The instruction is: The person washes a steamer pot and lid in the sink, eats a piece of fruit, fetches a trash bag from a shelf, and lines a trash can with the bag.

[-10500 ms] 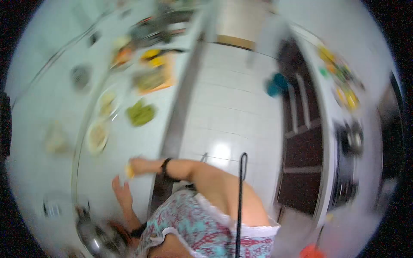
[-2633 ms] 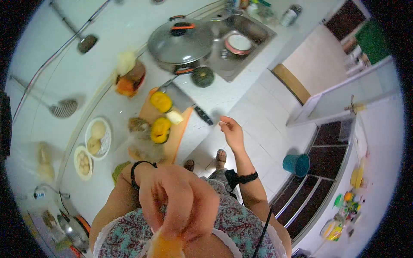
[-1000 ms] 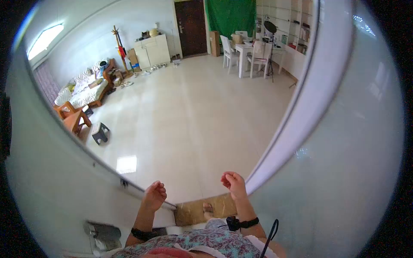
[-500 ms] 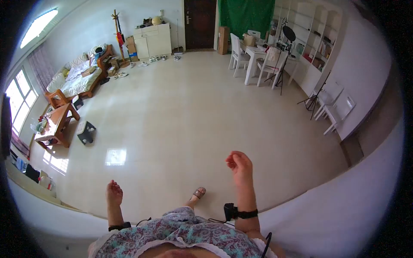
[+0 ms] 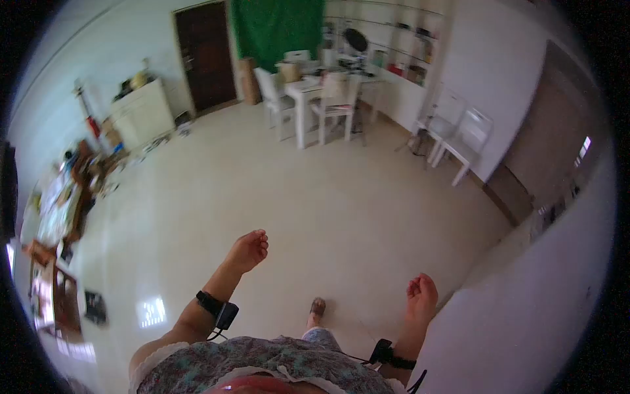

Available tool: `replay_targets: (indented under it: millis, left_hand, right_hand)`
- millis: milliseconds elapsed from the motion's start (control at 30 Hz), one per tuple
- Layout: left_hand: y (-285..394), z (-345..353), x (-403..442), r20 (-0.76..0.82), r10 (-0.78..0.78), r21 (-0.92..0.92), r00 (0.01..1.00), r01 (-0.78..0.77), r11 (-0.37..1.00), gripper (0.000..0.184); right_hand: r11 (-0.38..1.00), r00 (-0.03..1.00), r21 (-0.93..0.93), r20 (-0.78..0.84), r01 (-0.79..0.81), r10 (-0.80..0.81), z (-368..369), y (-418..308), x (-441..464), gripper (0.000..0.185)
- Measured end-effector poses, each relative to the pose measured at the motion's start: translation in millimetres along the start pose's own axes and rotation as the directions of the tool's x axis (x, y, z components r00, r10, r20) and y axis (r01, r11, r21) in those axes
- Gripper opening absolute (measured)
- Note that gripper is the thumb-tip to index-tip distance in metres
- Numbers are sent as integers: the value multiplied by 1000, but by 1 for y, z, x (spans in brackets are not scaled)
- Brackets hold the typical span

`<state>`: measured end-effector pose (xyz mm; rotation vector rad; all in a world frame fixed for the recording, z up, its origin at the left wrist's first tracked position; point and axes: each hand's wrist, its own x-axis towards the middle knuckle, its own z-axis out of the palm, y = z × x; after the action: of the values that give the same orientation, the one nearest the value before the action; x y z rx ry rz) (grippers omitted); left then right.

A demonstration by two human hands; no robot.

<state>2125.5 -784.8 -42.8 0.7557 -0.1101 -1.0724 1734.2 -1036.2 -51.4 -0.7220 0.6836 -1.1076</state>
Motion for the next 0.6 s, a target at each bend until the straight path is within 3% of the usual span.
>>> replay_targets:
  millis: [67, 167, 233, 300, 500, 567, 600]
  left_hand:
    - [-8, 30, 86, 48, -127, 63, 991, 124, 990, 10]
    - [-1, 60, 208, 99, -149, 56, 984, 144, 988, 10]
    - [17, 67, 273, -60, -190, -2, 980, 190, 982, 7]
    - [36, 63, 336, -71, -126, 6, 989, 127, 992, 6]
    - [81, 10, 486, -265, 91, -6, 960, -96, 995, 5]
    - [88, 6, 538, -424, 113, -34, 899, -141, 989, 7]
    - [89, -1, 568, -388, 131, -2, 912, -144, 990, 9]
  right_hand:
    - [996, 990, 34, -111, 86, -82, -26, -3, 57, 12]
    - [982, 976, 124, -186, 143, -118, -27, -15, 160, 10]
    - [962, 973, 208, -183, 175, -137, 2, -23, 233, 10]
    - [949, 973, 255, -183, 185, -140, 32, -24, 299, 9]
    - [952, 987, 259, 18, -160, 161, 131, 13, 471, 8]
    - [955, 980, 220, 73, -198, 186, 155, 24, 531, 10]
    - [952, 967, 190, 138, -239, 215, 165, 28, 567, 11]
